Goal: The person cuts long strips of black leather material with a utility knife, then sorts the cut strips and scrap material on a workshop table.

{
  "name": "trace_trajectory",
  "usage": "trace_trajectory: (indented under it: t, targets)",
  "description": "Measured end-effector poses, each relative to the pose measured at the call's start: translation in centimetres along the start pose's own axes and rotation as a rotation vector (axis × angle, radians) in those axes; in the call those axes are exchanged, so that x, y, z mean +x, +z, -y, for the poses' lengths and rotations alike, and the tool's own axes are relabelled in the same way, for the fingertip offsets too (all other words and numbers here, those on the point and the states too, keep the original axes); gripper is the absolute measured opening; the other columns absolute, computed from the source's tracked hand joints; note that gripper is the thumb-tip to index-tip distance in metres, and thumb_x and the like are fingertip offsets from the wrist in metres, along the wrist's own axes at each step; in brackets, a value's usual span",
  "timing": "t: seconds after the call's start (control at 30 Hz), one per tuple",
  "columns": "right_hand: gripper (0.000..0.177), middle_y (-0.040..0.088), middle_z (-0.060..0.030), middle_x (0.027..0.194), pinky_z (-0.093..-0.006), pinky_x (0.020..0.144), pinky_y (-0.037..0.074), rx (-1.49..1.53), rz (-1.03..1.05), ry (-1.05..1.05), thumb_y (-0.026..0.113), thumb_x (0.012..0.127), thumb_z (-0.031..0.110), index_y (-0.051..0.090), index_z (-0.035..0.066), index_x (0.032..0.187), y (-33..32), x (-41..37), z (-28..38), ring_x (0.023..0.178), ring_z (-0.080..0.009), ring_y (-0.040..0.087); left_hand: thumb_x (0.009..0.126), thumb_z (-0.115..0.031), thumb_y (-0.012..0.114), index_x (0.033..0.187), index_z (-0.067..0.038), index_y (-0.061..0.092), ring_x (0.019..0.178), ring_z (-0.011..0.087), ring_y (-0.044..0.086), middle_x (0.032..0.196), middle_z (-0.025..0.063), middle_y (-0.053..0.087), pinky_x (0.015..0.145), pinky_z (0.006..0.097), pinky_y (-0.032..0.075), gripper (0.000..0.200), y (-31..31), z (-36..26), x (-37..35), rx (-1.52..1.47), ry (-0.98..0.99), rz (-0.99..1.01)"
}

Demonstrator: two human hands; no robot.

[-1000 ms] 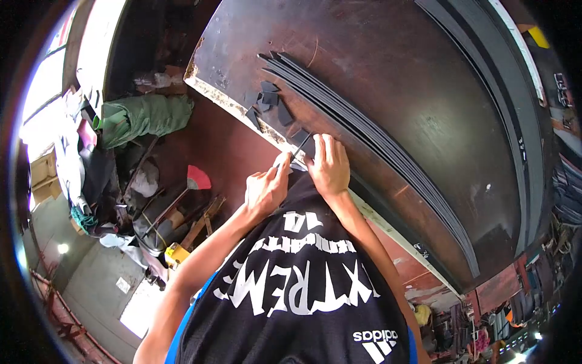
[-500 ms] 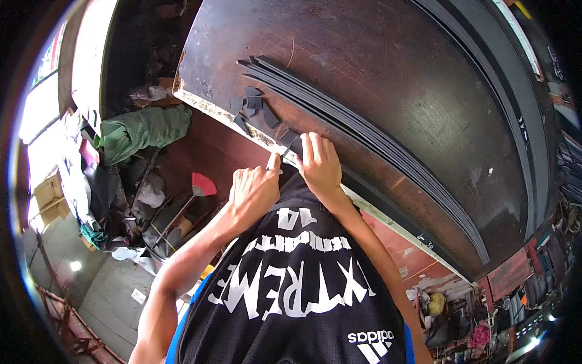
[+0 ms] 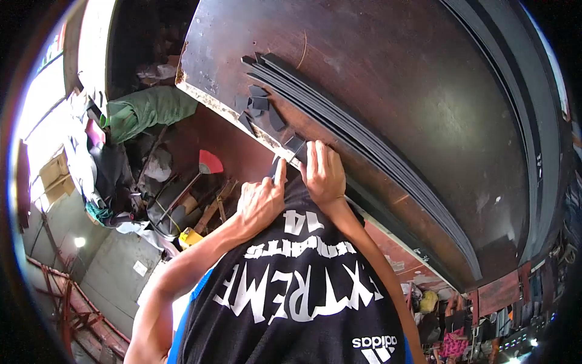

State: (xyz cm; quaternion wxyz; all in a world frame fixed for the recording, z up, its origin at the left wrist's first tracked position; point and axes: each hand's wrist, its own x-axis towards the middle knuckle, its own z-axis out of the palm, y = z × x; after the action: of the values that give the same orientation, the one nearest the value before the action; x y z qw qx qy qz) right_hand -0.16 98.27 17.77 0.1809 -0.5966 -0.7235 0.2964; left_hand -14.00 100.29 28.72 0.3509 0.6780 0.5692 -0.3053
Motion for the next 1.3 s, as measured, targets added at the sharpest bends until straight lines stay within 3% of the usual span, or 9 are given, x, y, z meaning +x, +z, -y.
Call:
trace_trajectory:
  t: [0.13, 0.23, 0.33, 0.4, 0.93, 1.07, 1.2, 1.23, 1.3]
  targets:
    - [0.053, 0.057, -0.0162, 0.113, -0.0403, 0.086, 0.049, -0.028, -0.05, 0.006, 0.076, 0.072, 0.018, 0.055, -0.001, 0.118, 0.2, -0.1, 0.2, 0.096, -0.0331, 0.059, 0.082, -0.007, 0.054, 0.147, 0.002, 0.032, 0.065, 0.0314, 0.068, 0.078, 0.0177, 0.064, 0.062, 0.0472, 0.055, 0.07, 5.9, 3.0, -0.3, 0.03, 0.176, -0.314]
    - [0.059, 0.057, -0.0129, 0.107, -0.039, 0.085, 0.049, -0.002, -0.108, 0.028, 0.081, 0.061, 0.009, 0.056, 0.003, 0.114, 0.3, -0.1, 0.5, 0.095, -0.0317, 0.059, 0.082, -0.01, 0.057, 0.148, -0.005, 0.035, 0.068, 0.0292, 0.068, 0.077, 0.0122, 0.062, 0.067, 0.0477, 0.055, 0.07, 7.4, 4.1, 0.3, -0.048, 0.18, -0.368]
    - [0.055, 0.057, -0.0128, 0.107, -0.0389, 0.084, 0.049, -0.005, -0.1, 0.03, 0.079, 0.064, 0.01, 0.056, 0.003, 0.114, 0.0, 0.0, 0.7, 0.094, -0.0313, 0.058, 0.081, -0.009, 0.057, 0.145, -0.004, 0.039, 0.065, 0.0291, 0.068, 0.076, 0.0128, 0.063, 0.065, 0.0467, 0.055, 0.067, 6.3, 3.7, 0.0, -0.126, 0.173, -0.392]
    - [0.053, 0.057, -0.0125, 0.106, -0.0389, 0.084, 0.049, -0.01, -0.113, 0.024, 0.078, 0.066, 0.011, 0.056, 0.003, 0.113, -0.1, 0.1, 0.8, 0.094, -0.0311, 0.058, 0.084, -0.007, 0.059, 0.131, -0.003, 0.051, 0.049, 0.0286, 0.063, 0.062, 0.0122, 0.062, 0.049, 0.0403, 0.051, 0.048, 3.7, 2.8, -0.5, -0.038, 0.167, -0.451]
    - [0.056, 0.056, -0.0118, 0.105, -0.0348, 0.08, 0.048, -0.033, -0.076, 0.009, 0.076, 0.07, 0.022, 0.057, -0.003, 0.116, -0.4, -0.3, 0.5, 0.09, -0.0256, 0.056, 0.08, -0.008, 0.054, 0.121, 0.003, 0.051, 0.054, 0.0371, 0.065, 0.058, 0.0203, 0.062, 0.054, 0.0465, 0.05, 0.043, -0.8, 0.0, 0.4, 0.058, 0.115, -0.158]
    - [0.043, 0.056, -0.0114, 0.101, -0.033, 0.075, 0.048, -0.019, -0.115, -0.035, 0.068, 0.074, 0.017, 0.06, -0.004, 0.11, -0.2, 0.0, 0.2, 0.083, -0.0246, 0.056, 0.078, -0.008, 0.055, 0.135, 0.003, 0.042, 0.056, 0.0369, 0.066, 0.064, 0.0206, 0.065, 0.052, 0.0495, 0.051, 0.059, -0.7, 0.2, 0.4, 0.053, 0.084, -0.096]
    - [0.035, 0.056, -0.0087, 0.095, -0.0301, 0.074, 0.048, -0.059, -0.139, -0.035, 0.06, 0.075, 0.016, 0.061, -0.002, 0.105, -0.1, 0.0, 0.2, 0.082, -0.0207, 0.056, 0.081, -0.01, 0.057, 0.134, 0.002, 0.043, 0.054, 0.0347, 0.066, 0.063, 0.0182, 0.065, 0.05, 0.0472, 0.051, 0.057, -0.7, -0.2, 0.8, 0.159, 0.055, -0.056]
    - [0.054, 0.058, -0.0121, 0.107, -0.0323, 0.081, 0.049, -0.063, -0.031, 0.0, 0.072, 0.069, 0.02, 0.059, -0.004, 0.115, -0.1, -0.4, 0.4, 0.092, -0.0242, 0.059, 0.081, -0.011, 0.059, 0.134, 0.001, 0.043, 0.053, 0.0337, 0.065, 0.062, 0.0173, 0.065, 0.049, 0.0463, 0.051, 0.056, -0.2, 0.2, 0.8, 0.164, 0.091, -0.104]
    - [0.054, 0.058, -0.012, 0.107, -0.0335, 0.08, 0.049, -0.085, -0.065, -0.017, 0.073, 0.07, 0.023, 0.06, -0.004, 0.115, 0.1, -0.3, 0.3, 0.09, -0.0243, 0.058, 0.083, -0.013, 0.062, 0.133, -0.001, 0.046, 0.048, 0.0306, 0.063, 0.059, 0.0144, 0.063, 0.045, 0.0436, 0.049, 0.054, 0.0, 0.4, 0.7, 0.214, 0.135, -0.209]
